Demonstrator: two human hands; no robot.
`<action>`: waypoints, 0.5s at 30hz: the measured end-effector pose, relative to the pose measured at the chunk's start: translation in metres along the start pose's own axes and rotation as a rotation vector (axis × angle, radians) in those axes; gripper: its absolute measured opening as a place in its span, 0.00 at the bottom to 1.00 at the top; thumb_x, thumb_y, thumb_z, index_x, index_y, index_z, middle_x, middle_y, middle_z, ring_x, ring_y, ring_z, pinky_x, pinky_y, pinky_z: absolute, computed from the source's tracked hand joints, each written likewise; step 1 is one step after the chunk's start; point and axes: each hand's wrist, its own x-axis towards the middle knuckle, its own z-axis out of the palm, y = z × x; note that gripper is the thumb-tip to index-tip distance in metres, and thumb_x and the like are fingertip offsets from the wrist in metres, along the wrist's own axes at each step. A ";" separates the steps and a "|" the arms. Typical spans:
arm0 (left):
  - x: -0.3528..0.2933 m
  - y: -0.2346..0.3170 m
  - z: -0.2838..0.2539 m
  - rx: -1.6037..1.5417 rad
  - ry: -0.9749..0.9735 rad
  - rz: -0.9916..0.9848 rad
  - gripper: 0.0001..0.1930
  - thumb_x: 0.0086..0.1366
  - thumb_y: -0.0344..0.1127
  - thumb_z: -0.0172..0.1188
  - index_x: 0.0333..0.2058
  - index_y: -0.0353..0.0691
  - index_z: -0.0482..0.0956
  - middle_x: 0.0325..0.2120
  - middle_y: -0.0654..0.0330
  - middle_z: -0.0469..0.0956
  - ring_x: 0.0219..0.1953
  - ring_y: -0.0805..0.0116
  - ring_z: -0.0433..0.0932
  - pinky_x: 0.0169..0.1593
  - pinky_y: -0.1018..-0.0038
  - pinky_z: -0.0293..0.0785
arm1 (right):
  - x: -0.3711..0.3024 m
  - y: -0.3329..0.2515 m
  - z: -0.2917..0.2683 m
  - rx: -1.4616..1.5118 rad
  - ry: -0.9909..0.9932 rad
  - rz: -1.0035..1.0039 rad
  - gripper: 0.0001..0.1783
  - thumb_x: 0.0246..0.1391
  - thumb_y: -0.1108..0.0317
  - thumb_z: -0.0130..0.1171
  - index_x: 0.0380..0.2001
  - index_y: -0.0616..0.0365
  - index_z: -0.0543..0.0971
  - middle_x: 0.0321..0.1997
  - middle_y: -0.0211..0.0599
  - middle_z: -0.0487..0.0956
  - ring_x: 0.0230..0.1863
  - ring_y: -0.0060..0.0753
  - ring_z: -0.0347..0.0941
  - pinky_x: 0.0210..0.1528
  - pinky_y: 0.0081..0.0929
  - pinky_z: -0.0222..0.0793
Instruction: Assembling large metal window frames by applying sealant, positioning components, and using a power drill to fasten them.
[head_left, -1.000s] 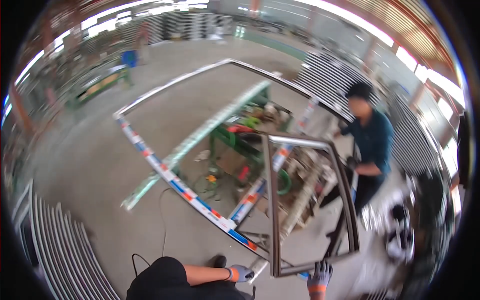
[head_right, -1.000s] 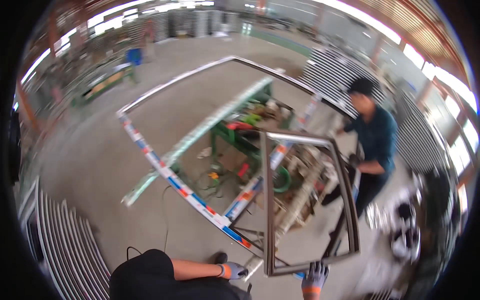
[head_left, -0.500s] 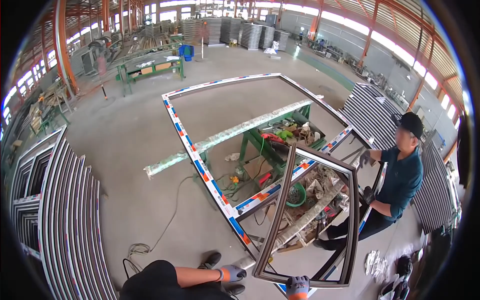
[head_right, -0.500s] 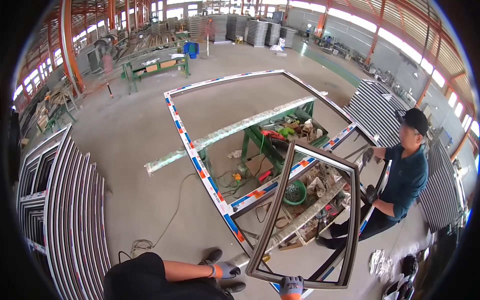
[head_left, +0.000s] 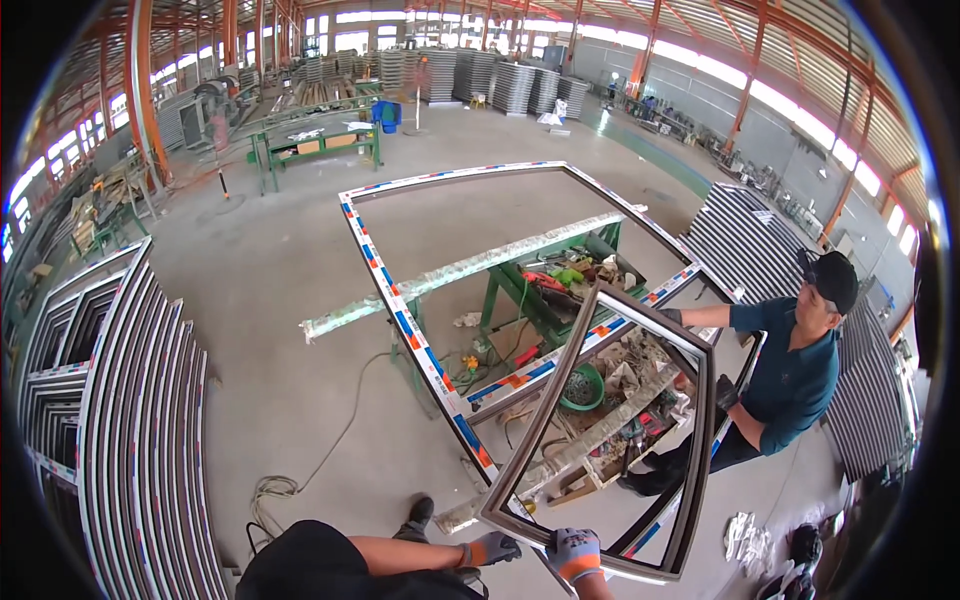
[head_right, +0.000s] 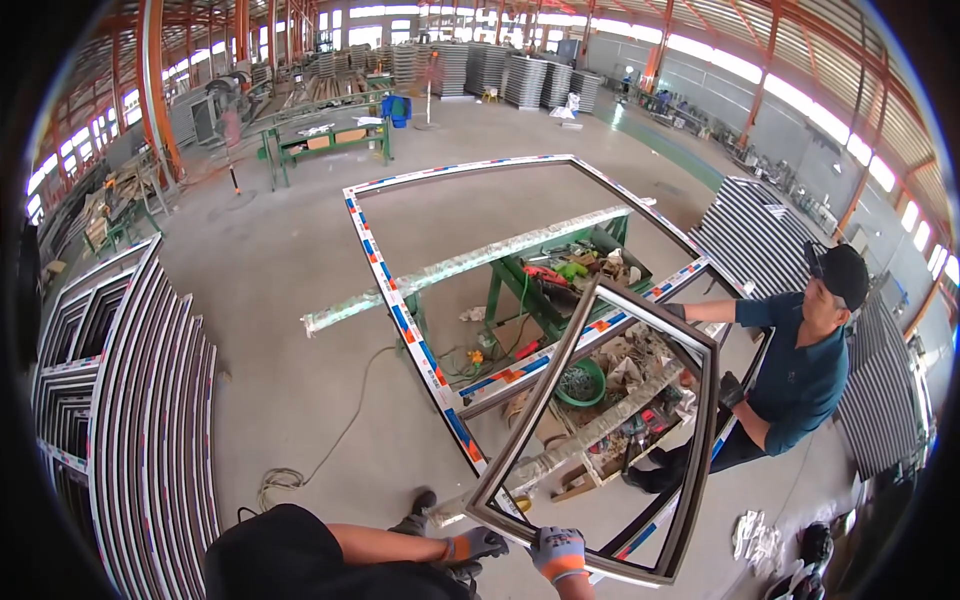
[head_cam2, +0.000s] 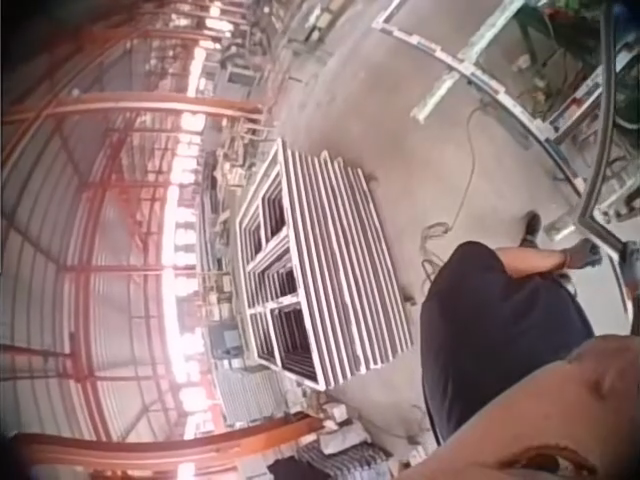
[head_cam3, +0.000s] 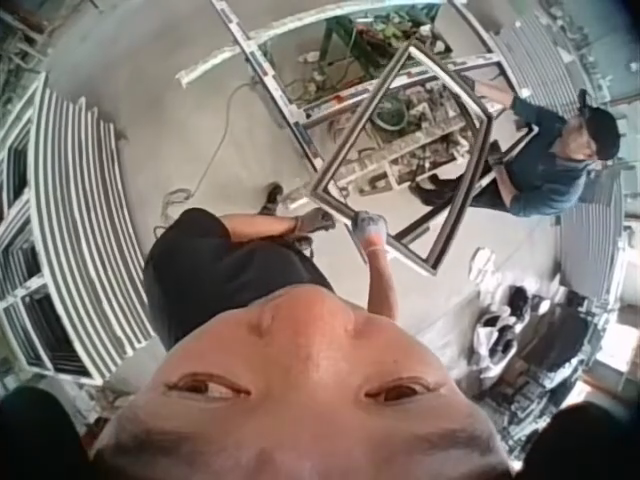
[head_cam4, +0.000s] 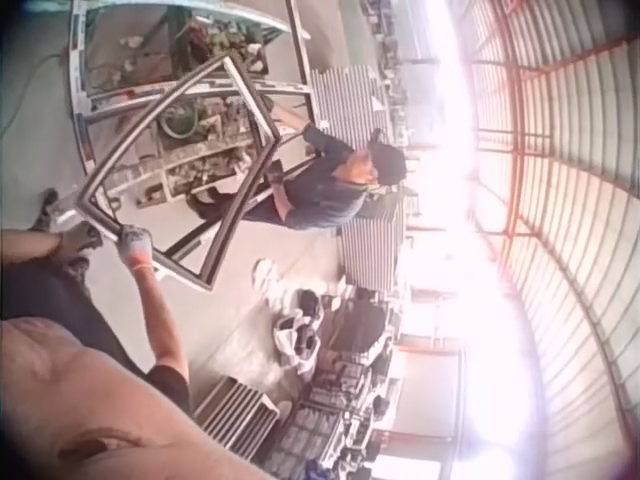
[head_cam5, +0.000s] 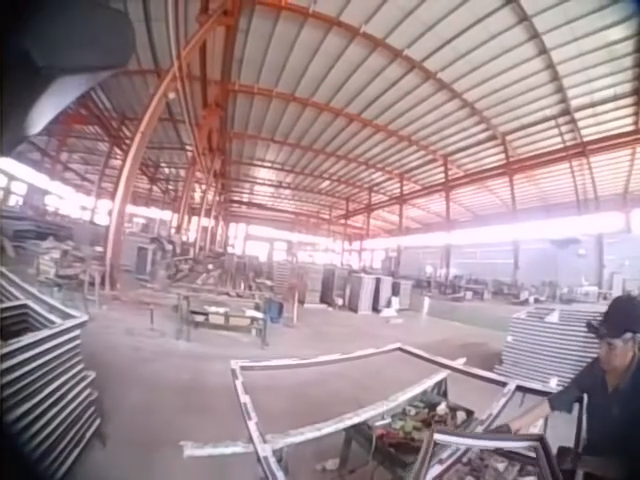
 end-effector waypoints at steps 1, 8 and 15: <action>0.006 -0.006 -0.001 0.078 0.020 0.103 0.15 0.64 0.41 0.58 0.46 0.42 0.80 0.27 0.67 0.81 0.24 0.77 0.73 0.29 0.74 0.71 | 0.000 -0.004 -0.007 -0.005 0.004 -0.002 0.14 0.53 0.52 0.54 0.31 0.50 0.80 0.34 0.41 0.82 0.37 0.45 0.79 0.45 0.42 0.69; 0.024 0.098 0.008 -0.142 0.052 0.338 0.22 0.66 0.48 0.61 0.50 0.36 0.75 0.37 0.59 0.78 0.38 0.76 0.72 0.42 0.71 0.71 | -0.020 -0.026 -0.085 0.199 0.321 0.052 0.12 0.45 0.56 0.65 0.27 0.53 0.80 0.28 0.41 0.81 0.31 0.48 0.78 0.38 0.42 0.71; 0.023 0.213 0.032 -0.468 -0.184 0.307 0.32 0.73 0.49 0.46 0.68 0.36 0.55 0.64 0.55 0.63 0.66 0.65 0.60 0.67 0.69 0.54 | -0.049 -0.045 -0.183 0.598 0.739 0.187 0.14 0.37 0.67 0.71 0.27 0.59 0.80 0.21 0.42 0.78 0.23 0.42 0.74 0.28 0.36 0.69</action>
